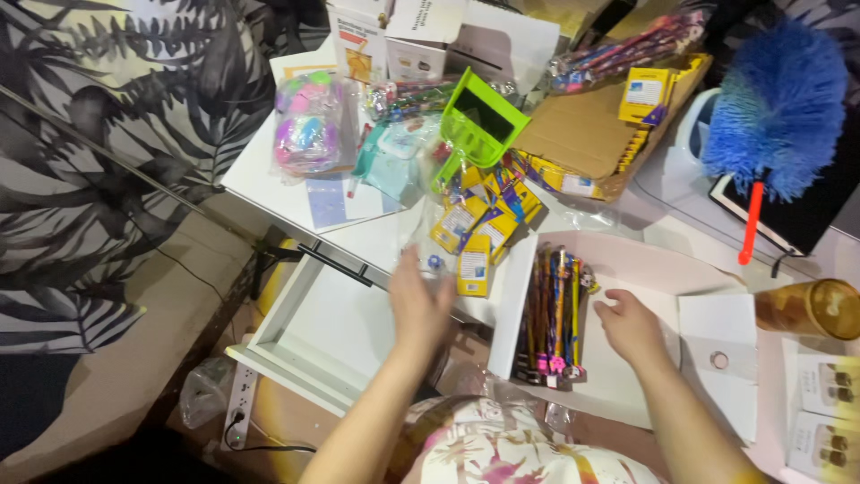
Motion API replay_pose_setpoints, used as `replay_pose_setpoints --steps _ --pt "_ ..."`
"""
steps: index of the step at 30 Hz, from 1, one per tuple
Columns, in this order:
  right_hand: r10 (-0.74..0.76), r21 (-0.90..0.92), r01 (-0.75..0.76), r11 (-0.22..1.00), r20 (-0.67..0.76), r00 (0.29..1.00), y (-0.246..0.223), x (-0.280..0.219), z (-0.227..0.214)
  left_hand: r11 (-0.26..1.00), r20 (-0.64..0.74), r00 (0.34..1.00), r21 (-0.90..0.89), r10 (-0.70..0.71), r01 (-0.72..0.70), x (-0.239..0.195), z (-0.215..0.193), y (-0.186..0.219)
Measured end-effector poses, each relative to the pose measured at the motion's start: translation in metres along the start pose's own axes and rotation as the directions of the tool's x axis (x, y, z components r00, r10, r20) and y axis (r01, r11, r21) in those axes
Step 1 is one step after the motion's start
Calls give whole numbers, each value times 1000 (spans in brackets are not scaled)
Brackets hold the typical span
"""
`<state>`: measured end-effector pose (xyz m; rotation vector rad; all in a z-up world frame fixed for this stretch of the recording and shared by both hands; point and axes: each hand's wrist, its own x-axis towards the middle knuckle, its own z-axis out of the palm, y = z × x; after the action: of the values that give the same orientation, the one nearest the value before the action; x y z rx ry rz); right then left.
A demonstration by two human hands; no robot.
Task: The person unpacks colorful pens from plastic bags and places them into a white drawer. They also handle small yellow boxes and other stationery items, arranging them on the table and inside the drawer.
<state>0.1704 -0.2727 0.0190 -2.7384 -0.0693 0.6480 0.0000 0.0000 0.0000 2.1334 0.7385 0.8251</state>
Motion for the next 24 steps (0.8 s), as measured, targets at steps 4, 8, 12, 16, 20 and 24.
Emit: replay_pose_setpoints --steps 4,8,12,16,20,24 --pt "-42 179 44 983 -12 999 -38 -38 -32 853 216 826 150 -521 499 30 -2 -61" --pt "-191 287 194 938 -39 981 -67 -53 -49 877 274 859 347 -433 331 42 18 -95" --pt "-386 302 413 859 -148 911 -42 -23 -54 760 358 882 -465 -307 453 38 20 -106" --pt "-297 480 384 789 -249 922 -28 -22 -74 266 498 753 -727 -430 633 41 -6 -60" --pt "-185 561 281 779 -223 957 2 -19 -60 -124 496 750 -859 -438 496 41 -14 -69" --pt "-61 440 33 897 51 997 8 -16 -22 -318 551 612 -832 -568 454 42 -13 -96"
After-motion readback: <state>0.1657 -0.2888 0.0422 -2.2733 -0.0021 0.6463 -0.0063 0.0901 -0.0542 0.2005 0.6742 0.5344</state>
